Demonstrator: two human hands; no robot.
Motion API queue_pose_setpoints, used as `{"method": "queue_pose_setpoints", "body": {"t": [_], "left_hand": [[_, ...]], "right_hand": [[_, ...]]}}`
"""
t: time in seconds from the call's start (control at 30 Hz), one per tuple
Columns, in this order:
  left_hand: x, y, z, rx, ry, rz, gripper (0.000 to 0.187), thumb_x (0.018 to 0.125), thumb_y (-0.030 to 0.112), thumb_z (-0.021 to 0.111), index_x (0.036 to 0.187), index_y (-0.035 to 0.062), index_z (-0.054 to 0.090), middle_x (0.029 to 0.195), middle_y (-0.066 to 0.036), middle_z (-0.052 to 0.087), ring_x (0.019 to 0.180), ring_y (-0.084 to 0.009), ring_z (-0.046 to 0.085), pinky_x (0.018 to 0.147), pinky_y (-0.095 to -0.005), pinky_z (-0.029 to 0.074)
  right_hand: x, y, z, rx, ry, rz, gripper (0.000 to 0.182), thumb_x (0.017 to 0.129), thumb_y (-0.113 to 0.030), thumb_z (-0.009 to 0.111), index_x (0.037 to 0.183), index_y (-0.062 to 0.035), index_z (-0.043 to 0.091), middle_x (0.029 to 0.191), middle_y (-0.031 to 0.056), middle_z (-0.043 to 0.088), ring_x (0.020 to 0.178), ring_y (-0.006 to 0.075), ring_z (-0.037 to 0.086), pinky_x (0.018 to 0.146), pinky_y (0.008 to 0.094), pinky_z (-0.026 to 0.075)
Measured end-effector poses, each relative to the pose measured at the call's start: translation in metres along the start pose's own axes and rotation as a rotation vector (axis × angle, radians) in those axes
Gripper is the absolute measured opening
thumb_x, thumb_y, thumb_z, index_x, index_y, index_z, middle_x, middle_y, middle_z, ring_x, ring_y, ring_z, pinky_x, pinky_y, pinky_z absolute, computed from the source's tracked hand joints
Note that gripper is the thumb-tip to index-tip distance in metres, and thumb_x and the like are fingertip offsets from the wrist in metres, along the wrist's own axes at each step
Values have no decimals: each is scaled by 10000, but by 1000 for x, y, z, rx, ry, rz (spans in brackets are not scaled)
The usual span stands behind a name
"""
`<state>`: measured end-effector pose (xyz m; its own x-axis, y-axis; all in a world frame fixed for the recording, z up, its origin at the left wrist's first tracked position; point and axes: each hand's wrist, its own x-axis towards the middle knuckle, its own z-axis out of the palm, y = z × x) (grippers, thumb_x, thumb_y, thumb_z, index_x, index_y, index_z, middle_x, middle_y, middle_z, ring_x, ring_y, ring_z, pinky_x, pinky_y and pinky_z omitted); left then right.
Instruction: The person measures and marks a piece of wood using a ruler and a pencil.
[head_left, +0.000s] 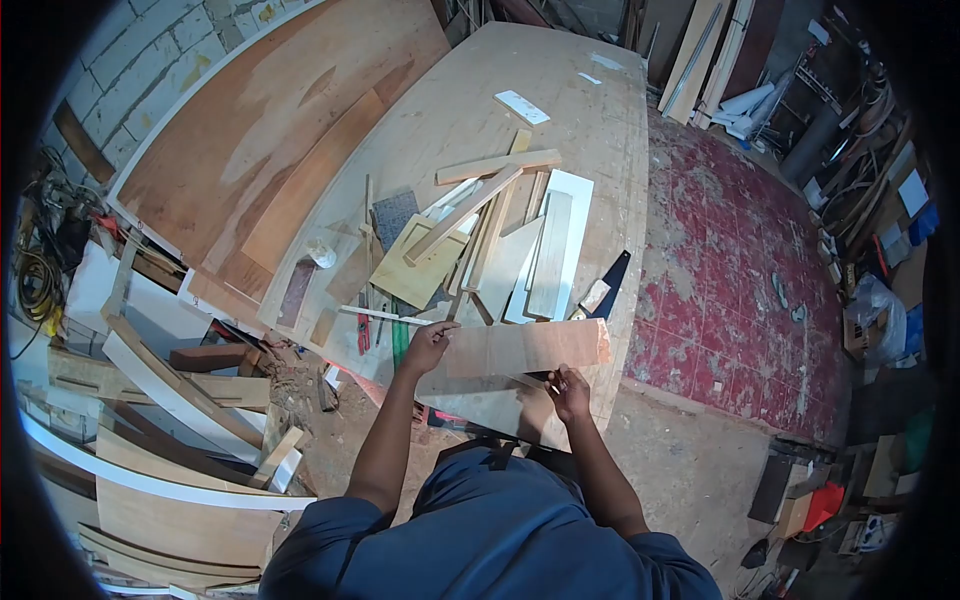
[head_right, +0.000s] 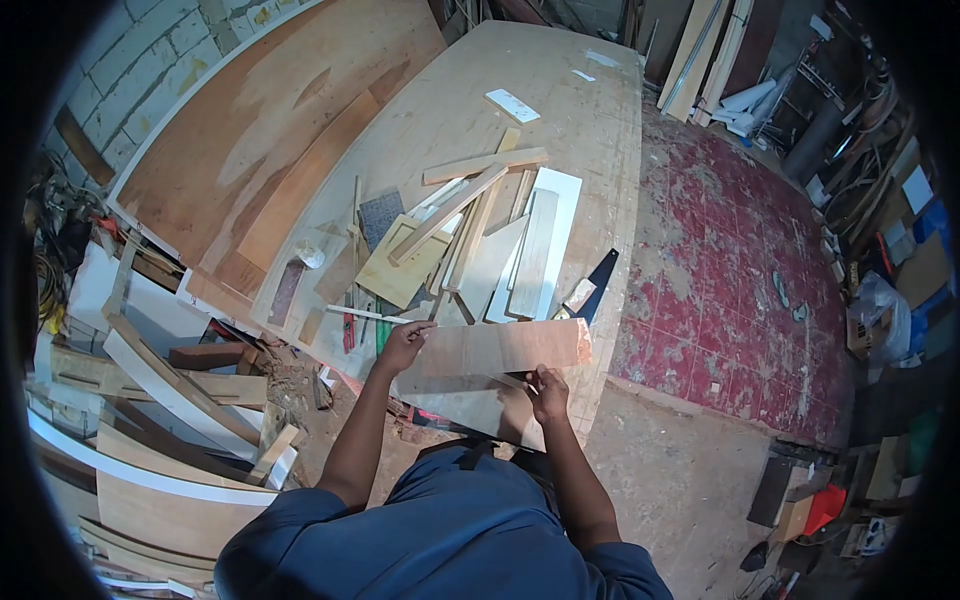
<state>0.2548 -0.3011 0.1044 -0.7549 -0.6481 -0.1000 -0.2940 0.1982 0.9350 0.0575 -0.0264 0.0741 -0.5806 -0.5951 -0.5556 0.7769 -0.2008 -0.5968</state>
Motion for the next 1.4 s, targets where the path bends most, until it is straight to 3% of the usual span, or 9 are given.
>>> {"method": "queue_pose_setpoints", "body": {"t": [0.43, 0.67, 0.83, 0.9, 1.1, 1.17, 1.23, 1.3, 1.4], "left_hand": [[-28, 65, 16, -18, -95, 203, 248, 811, -11, 603, 1037, 41, 690, 964, -65, 650, 872, -151, 606, 785, -269, 488], [-37, 86, 24, 163, -206, 362, 192, 750, -21, 709, 917, 73, 724, 945, -73, 652, 955, -218, 596, 904, -328, 451], [-37, 80, 19, 173, -105, 410, 213, 780, -39, 671, 971, 53, 693, 983, -64, 653, 921, -185, 610, 874, -308, 471], [-33, 53, 14, -229, -86, 100, 260, 817, -29, 599, 1070, 25, 625, 1031, -62, 635, 957, -152, 598, 868, -301, 470], [-43, -35, -18, -555, 101, -94, 291, 877, -23, 483, 1162, -1, 535, 1087, -95, 617, 993, -154, 607, 851, -297, 495], [-57, -43, -24, -776, 232, -241, 344, 883, 3, 487, 1228, 1, 483, 1131, -114, 604, 1009, -208, 619, 874, -341, 506], [-73, -37, -25, -872, 307, -270, 388, 882, 13, 493, 1266, -1, 446, 1161, -126, 593, 1029, -239, 616, 896, -373, 503], [-92, -42, -23, -969, 387, -315, 435, 880, 23, 500, 1305, -3, 409, 1190, -138, 582, 1048, -271, 613, 919, -405, 500], [-107, -44, -31, -1028, 415, -251, 432, 905, 43, 461, 1332, 37, 395, 1260, -142, 545, 1163, -267, 548, 985, -415, 450]], "right_hand": [[21, -8, -18, 60, 68, -49, 50, 915, -127, 591, 941, -97, 561, 892, 41, 594, 781, 178, 591, 687, 349, 523], [36, -36, -8, 170, -57, -136, 440, 950, -269, 580, 1336, -122, 429, 1153, 89, 615, 1005, 240, 601, 796, 423, 510], [40, -39, 3, -67, 43, -106, 301, 934, -237, 586, 1190, -173, 444, 1087, 61, 609, 941, 215, 593, 747, 384, 508], [40, -38, 13, -141, 29, -69, 261, 901, -134, 576, 1133, -161, 460, 1001, 36, 581, 923, 207, 588, 733, 384, 508], [82, -23, 49, -465, -103, -119, 361, 853, -110, 648, 1185, -105, 507, 1018, 79, 601, 931, 211, 596, 741, 338, 513], [131, -5, 45, -941, 47, -456, 458, 810, -147, 704, 1211, -49, 504, 1037, 137, 602, 959, 246, 597, 797, 344, 508], [136, -21, 64, -1159, 155, -458, 589, 748, -207, 758, 1232, -11, 484, 1087, 196, 591, 998, 307, 596, 868, 373, 499], [153, -13, 65, -1411, 542, -432, 616, 714, -237, 756, 1221, -2, 494, 1123, 227, 574, 1053, 387, 578, 909, 417, 493], [161, -23, 68, -1328, 501, -295, 672, 685, -333, 780, 1210, -19, 502, 1158, 231, 549, 1087, 396, 559, 904, 464, 497]]}}
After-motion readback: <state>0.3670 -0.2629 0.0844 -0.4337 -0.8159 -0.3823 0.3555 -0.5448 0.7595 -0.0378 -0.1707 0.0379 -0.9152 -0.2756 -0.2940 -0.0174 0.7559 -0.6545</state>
